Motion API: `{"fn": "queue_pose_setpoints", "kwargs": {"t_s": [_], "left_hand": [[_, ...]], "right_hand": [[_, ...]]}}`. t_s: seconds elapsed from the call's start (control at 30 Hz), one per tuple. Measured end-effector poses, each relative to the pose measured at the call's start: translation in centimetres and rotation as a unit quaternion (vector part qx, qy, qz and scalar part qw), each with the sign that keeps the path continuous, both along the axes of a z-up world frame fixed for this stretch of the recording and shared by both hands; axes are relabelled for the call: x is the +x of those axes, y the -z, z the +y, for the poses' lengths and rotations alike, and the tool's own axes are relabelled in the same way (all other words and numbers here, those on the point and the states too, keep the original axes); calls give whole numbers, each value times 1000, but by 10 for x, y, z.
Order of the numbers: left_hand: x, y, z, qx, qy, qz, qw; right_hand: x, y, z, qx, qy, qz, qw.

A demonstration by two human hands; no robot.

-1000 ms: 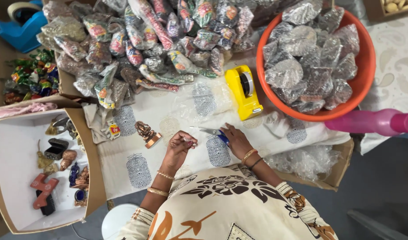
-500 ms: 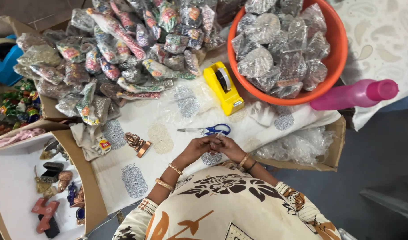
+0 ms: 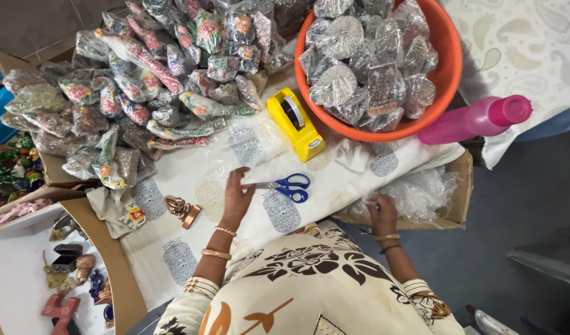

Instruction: Wrapping small metal figurines in bubble wrap and securing them with tape.

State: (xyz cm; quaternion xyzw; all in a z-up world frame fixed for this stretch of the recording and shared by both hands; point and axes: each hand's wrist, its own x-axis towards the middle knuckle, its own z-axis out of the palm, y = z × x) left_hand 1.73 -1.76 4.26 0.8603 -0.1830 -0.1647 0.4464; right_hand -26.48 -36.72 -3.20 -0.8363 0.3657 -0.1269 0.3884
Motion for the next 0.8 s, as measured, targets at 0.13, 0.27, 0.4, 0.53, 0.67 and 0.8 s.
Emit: {"fn": "queue_pose_setpoints", "kwargs": {"t_s": [0.13, 0.27, 0.4, 0.53, 0.67, 0.8], "left_hand": [[3, -1, -1, 24, -18, -42, 999], [-6, 15, -7, 60, 43, -50, 996], [-19, 16, -14, 135, 72, -22, 988], [-29, 13, -15, 146, 73, -24, 986], [-36, 10, -11, 117, 86, -34, 989], [-45, 23, -3, 68, 42, -14, 997]], "right_hand": [[-16, 55, -19, -113, -86, 170, 975], [5, 110, -14, 147, -301, 221, 916], [44, 82, -16, 132, -354, 445, 812], [20, 199, -33, 55, -361, 357, 860], [17, 201, -19, -83, -373, 424, 821], [3, 162, -11, -24, -257, 99, 961]]}}
